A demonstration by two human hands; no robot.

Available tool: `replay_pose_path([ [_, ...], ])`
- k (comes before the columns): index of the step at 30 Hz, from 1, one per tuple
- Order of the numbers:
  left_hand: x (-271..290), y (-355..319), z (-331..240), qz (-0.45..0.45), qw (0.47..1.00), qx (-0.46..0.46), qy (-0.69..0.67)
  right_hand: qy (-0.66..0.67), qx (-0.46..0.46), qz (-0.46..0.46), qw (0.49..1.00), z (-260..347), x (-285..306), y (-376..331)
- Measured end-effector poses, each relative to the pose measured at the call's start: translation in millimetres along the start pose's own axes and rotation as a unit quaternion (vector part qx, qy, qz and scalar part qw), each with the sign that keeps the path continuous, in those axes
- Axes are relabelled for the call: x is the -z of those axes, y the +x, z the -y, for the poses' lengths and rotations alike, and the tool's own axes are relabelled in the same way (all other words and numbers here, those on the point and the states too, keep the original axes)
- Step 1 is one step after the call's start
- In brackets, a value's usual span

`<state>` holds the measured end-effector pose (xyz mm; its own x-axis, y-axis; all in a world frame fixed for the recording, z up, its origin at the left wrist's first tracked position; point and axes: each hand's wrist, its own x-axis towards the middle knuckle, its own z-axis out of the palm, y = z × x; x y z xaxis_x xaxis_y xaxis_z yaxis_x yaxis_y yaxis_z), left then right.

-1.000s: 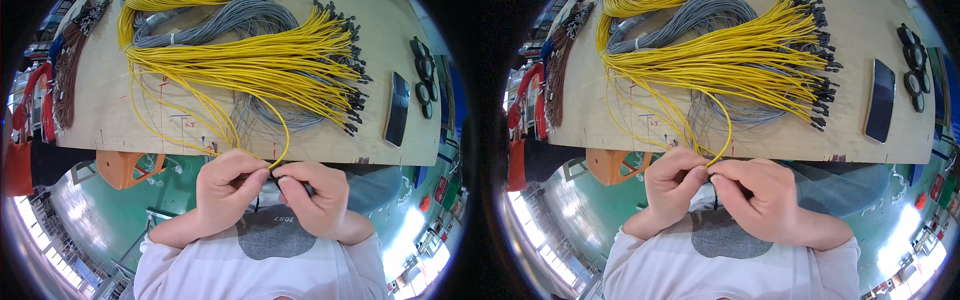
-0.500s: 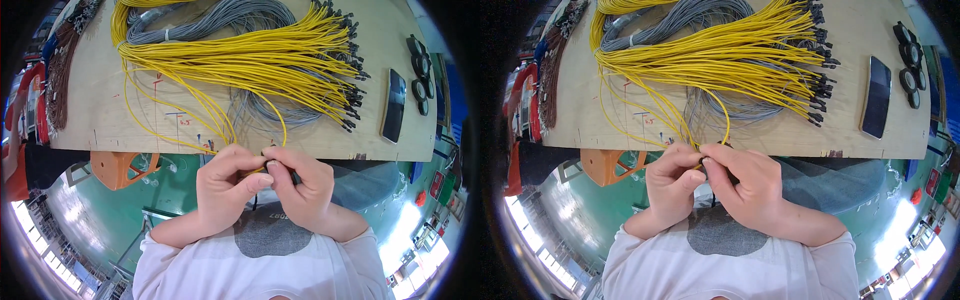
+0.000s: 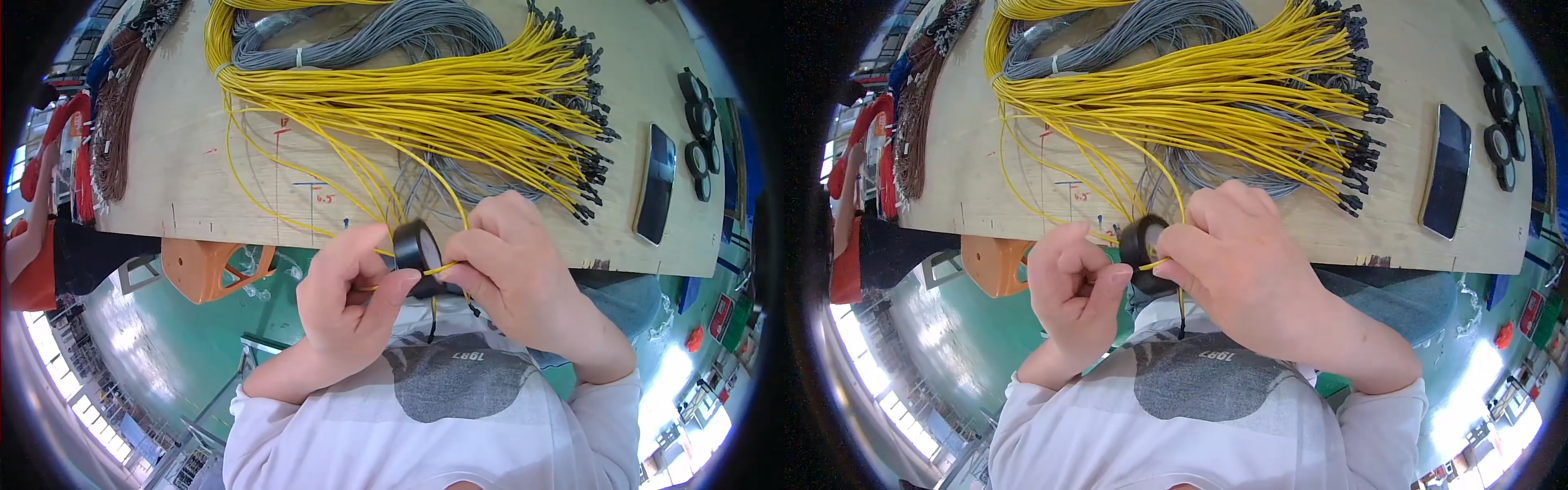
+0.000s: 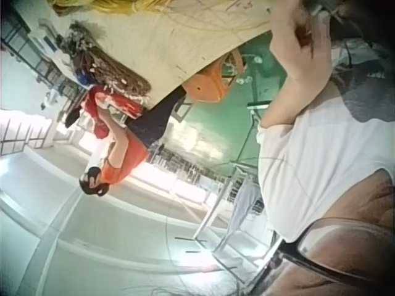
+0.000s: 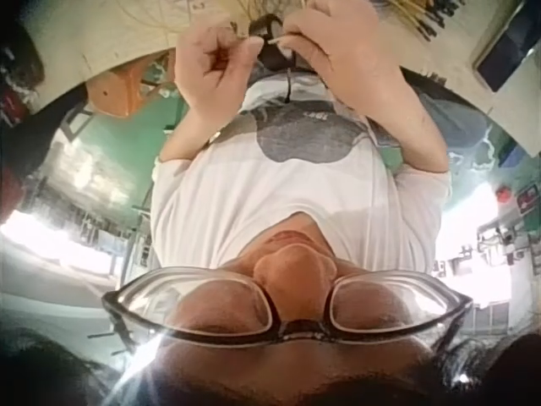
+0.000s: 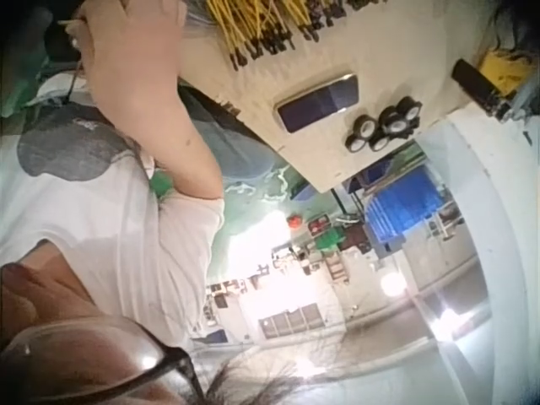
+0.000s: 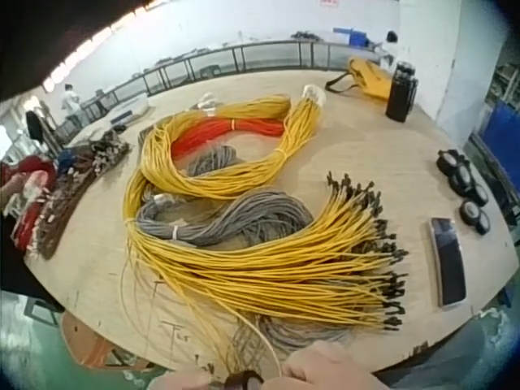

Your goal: The recorder uses black electrical tape to bundle several yellow wires together on a factory workbench.

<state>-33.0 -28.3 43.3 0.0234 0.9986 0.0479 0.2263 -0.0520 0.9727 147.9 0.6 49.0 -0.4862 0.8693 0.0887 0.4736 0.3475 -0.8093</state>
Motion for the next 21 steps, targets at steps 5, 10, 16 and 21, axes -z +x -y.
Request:
replay_pose_path([
  [5, 10.9, 10.6, 2.1, 0.120, 0.968, -0.162, 0.150, -0.037, 0.017, 0.014, 0.999, 1.3, 6.3, 2.1],
  [10, 8.4, 10.0, 1.0, 0.132, 0.973, -0.109, 0.155, -0.100, 0.062, -0.029, 0.993, 5.8, 13.9, 15.9],
  [16, -6.6, 7.4, 10.5, 0.093, 0.921, -0.300, 0.231, -0.033, -0.058, 0.078, 0.995, 14.1, 1.3, 38.3],
  [21, -10.0, -25.0, 27.8, 0.087, 0.924, 0.154, -0.340, 0.410, -0.037, 0.039, 0.910, 22.5, 22.0, 14.5],
])
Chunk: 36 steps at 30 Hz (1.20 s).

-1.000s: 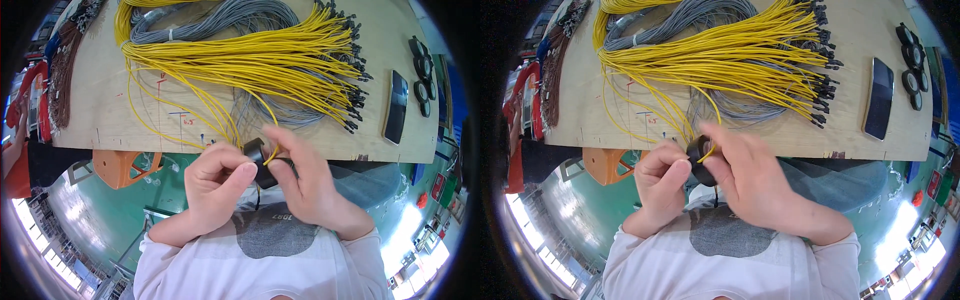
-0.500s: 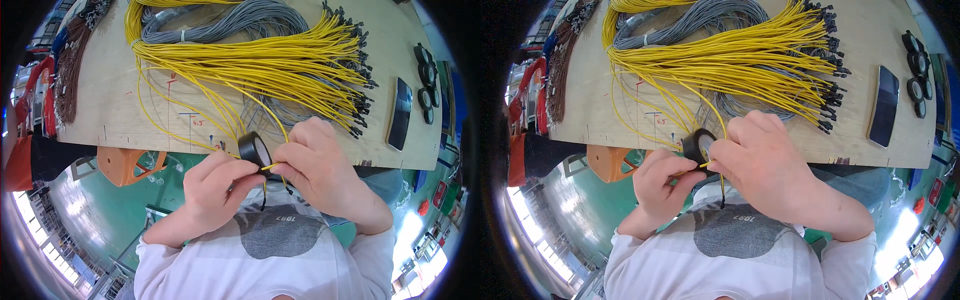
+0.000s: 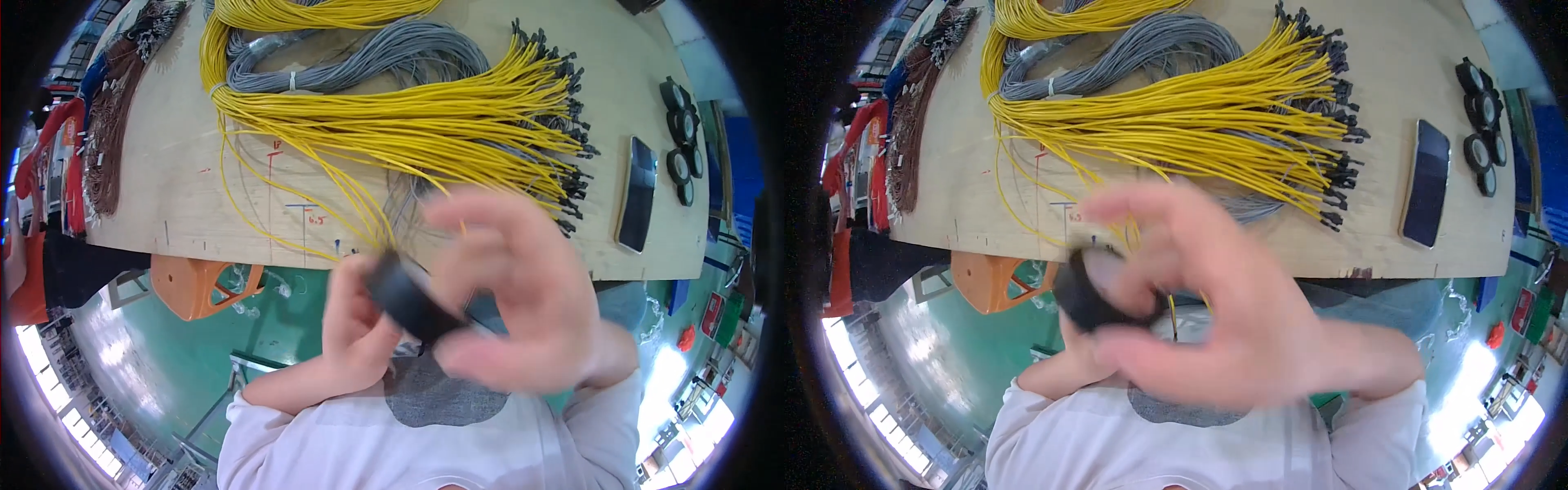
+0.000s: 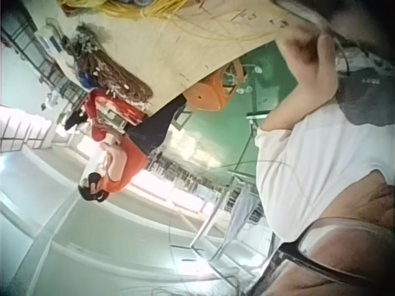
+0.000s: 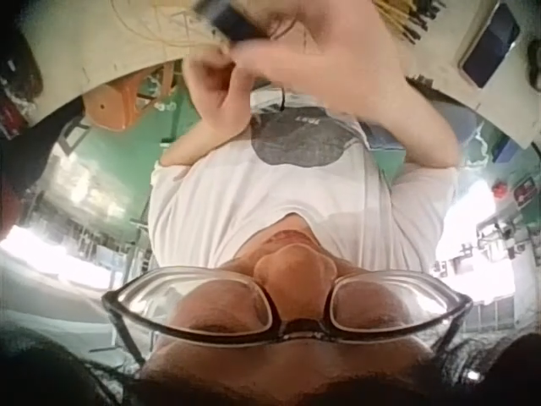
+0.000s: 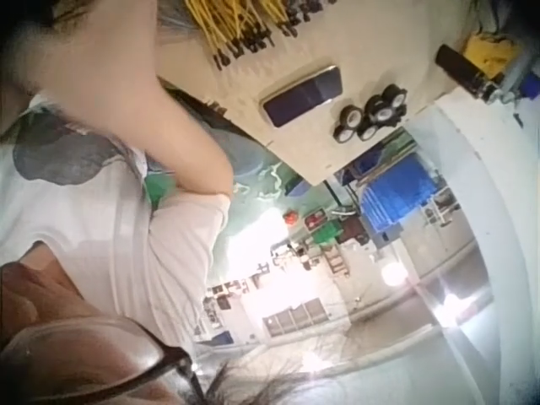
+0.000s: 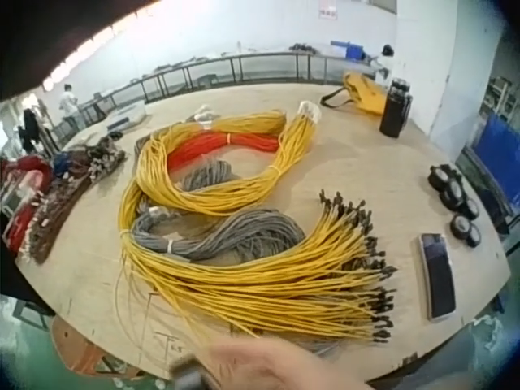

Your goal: The recorder uses black electrical tape to bundle several yellow wires together on a factory workbench.

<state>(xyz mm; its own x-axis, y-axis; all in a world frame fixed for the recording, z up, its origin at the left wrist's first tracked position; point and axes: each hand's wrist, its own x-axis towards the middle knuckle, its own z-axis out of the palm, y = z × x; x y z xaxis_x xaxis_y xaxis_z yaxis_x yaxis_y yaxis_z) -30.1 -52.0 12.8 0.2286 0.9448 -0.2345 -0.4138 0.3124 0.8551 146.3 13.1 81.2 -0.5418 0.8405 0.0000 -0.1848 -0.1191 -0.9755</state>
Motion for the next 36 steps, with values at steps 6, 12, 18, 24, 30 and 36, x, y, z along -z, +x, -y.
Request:
replay_pose_path([
  [6, -23.1, 39.1, -18.9, 0.194, 0.811, 0.457, -0.311, -0.058, 0.007, -0.063, 0.996, -1.9, 12.3, -68.8],
  [12, -28.4, 41.8, -7.2, 0.146, 0.918, 0.342, -0.134, -0.367, -0.142, -0.146, 0.908, -16.0, -0.6, -70.1],
  [18, -33.3, 31.4, -7.6, 0.092, 0.981, 0.027, 0.168, -0.380, -0.099, -0.135, 0.910, -30.4, -2.3, -58.0],
  [24, -23.5, 38.4, -8.4, 0.169, 0.852, -0.216, 0.445, -0.266, -0.071, -0.109, 0.955, -34.7, -4.5, -57.8],
  [30, -15.8, 37.2, -30.6, 0.321, 0.861, -0.115, 0.379, -0.087, -0.217, 0.029, 0.972, -17.9, 9.3, -66.3],
  [36, 19.3, 20.6, -55.4, 0.210, 0.897, -0.134, 0.366, -0.151, -0.203, -0.242, 0.937, 0.9, 44.6, -116.6],
])
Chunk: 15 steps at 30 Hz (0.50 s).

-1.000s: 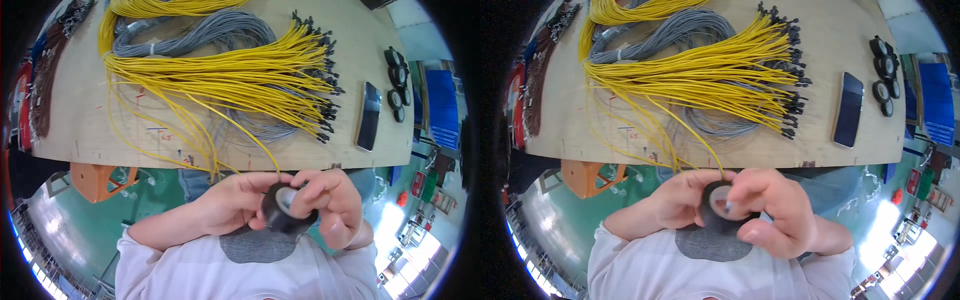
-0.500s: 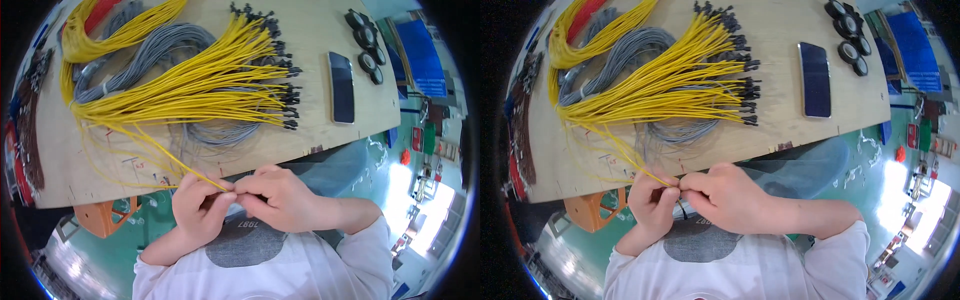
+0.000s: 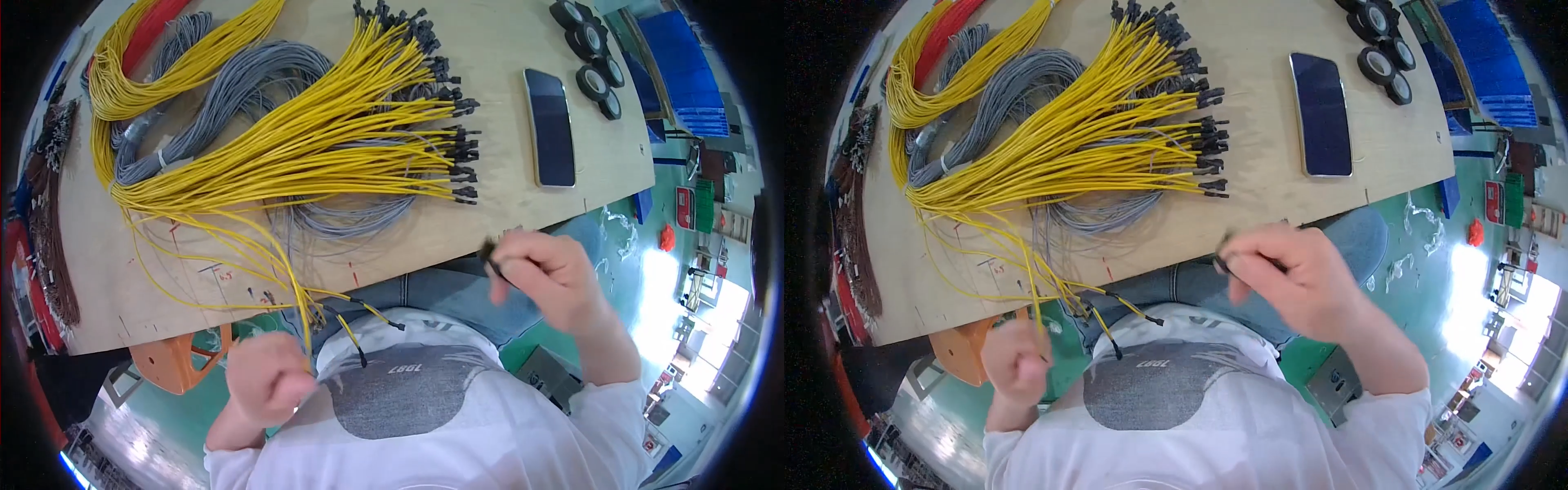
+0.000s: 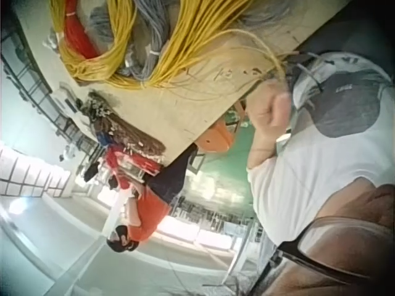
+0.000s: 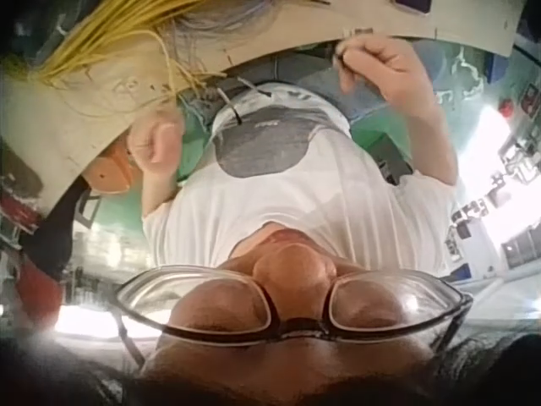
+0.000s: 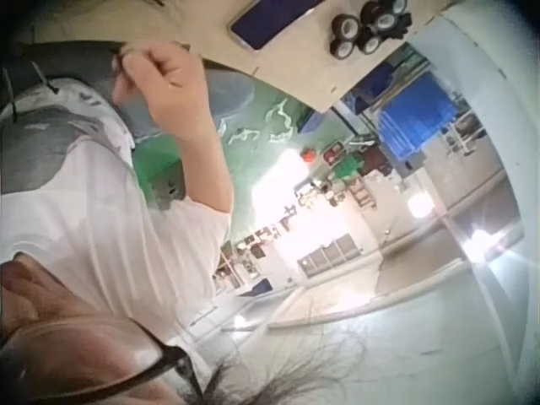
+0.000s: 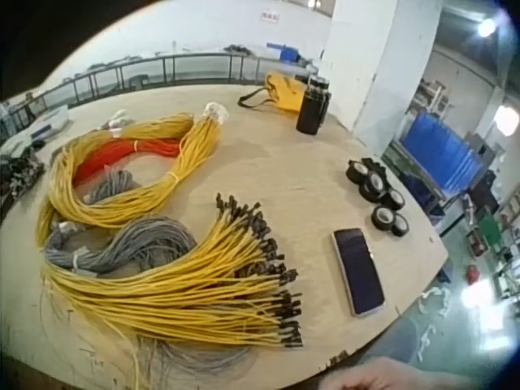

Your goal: The recorder uses black electrical tape to bundle several yellow wires together on a factory workbench.

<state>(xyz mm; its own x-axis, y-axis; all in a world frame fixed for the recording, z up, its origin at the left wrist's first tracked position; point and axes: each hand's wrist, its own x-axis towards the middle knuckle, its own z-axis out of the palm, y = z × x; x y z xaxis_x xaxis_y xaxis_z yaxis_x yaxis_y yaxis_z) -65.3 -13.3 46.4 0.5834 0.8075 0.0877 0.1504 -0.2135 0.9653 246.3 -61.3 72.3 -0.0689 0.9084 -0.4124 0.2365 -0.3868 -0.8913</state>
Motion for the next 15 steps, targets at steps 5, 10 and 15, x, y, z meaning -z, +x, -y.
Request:
replay_pose_path([
  [5, 2.8, -2.6, -16.5, 0.004, 0.968, -0.074, 0.242, -0.476, 0.267, -0.245, 0.801, -36.4, -17.8, 48.0],
  [10, -18.3, -18.6, 11.8, 0.252, 0.851, -0.046, 0.459, -0.494, 0.291, -0.257, 0.778, -45.2, -20.3, 54.9],
  [15, -22.6, 21.2, -1.6, 0.136, 0.913, -0.066, 0.378, -0.379, 0.289, -0.180, 0.860, -2.0, -31.5, 19.7],
])
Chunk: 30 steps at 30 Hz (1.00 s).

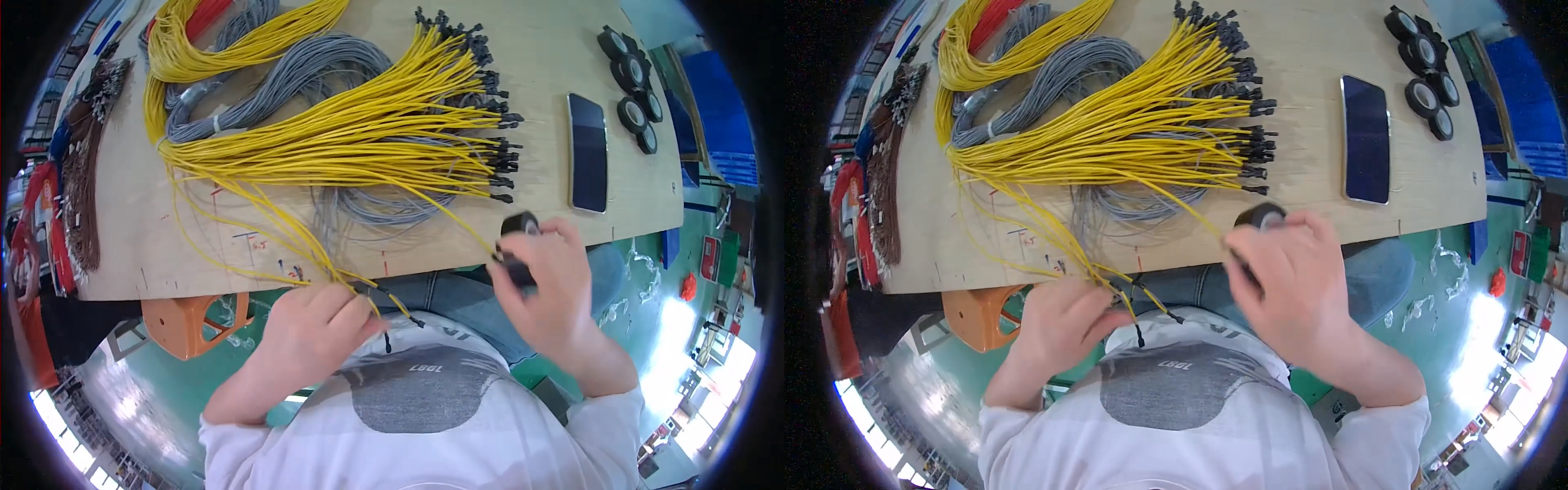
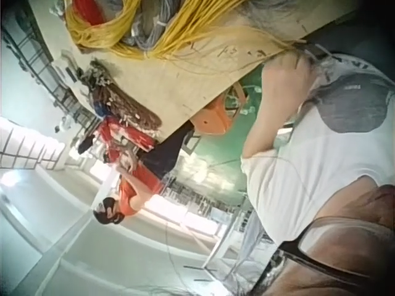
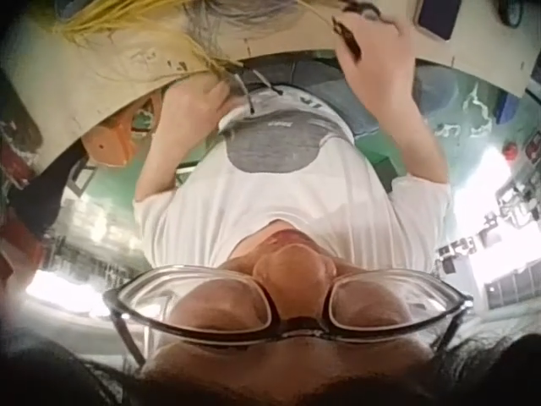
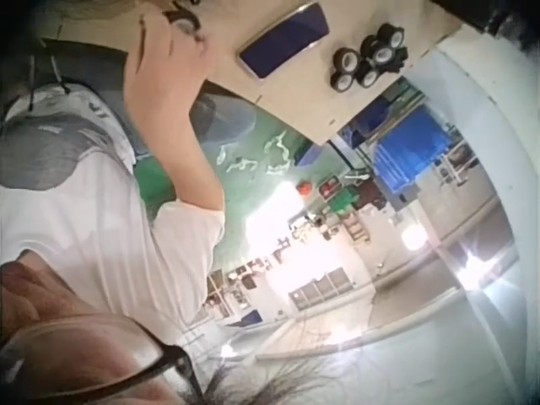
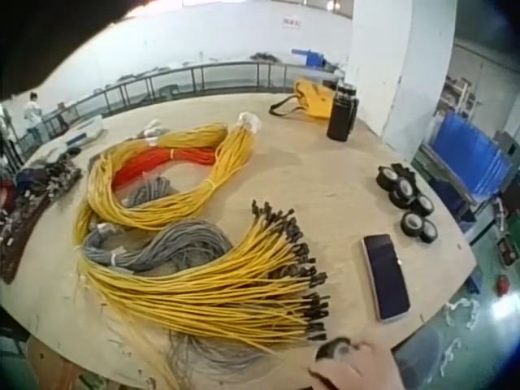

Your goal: The recorder uses black electrical tape to bundle several yellow wires together on a factory workbench.

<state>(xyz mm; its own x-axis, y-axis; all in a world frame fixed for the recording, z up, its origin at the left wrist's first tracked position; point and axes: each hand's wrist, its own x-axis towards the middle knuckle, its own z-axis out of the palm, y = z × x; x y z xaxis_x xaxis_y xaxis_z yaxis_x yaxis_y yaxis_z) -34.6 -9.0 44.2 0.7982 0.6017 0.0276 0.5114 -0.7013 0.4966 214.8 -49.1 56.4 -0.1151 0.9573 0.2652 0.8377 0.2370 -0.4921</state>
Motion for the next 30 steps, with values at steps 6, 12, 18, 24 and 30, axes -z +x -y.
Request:
replay_pose_path([
  [6, -16.1, 38.4, -17.9, -0.272, 0.953, -0.090, -0.099, 0.294, 0.047, 0.153, 0.942, 40.9, 15.9, 35.3],
  [12, 16.7, 8.2, -14.5, -0.221, 0.830, 0.168, -0.485, 0.390, 0.099, 0.141, 0.905, 37.1, -35.2, 66.1],
  [18, 9.7, -12.9, 7.6, -0.187, 0.677, 0.283, -0.654, 0.287, 0.071, 0.183, 0.938, 36.8, -45.9, 69.7],
  [24, 8.6, -12.4, 17.9, -0.095, 0.488, 0.246, -0.832, 0.247, 0.080, 0.170, 0.950, 37.6, -51.1, 65.5],
  [30, -6.6, -7.1, -4.4, -0.089, 0.564, 0.224, -0.790, 0.225, 0.090, 0.044, 0.969, 32.9, -61.3, 56.3],
])
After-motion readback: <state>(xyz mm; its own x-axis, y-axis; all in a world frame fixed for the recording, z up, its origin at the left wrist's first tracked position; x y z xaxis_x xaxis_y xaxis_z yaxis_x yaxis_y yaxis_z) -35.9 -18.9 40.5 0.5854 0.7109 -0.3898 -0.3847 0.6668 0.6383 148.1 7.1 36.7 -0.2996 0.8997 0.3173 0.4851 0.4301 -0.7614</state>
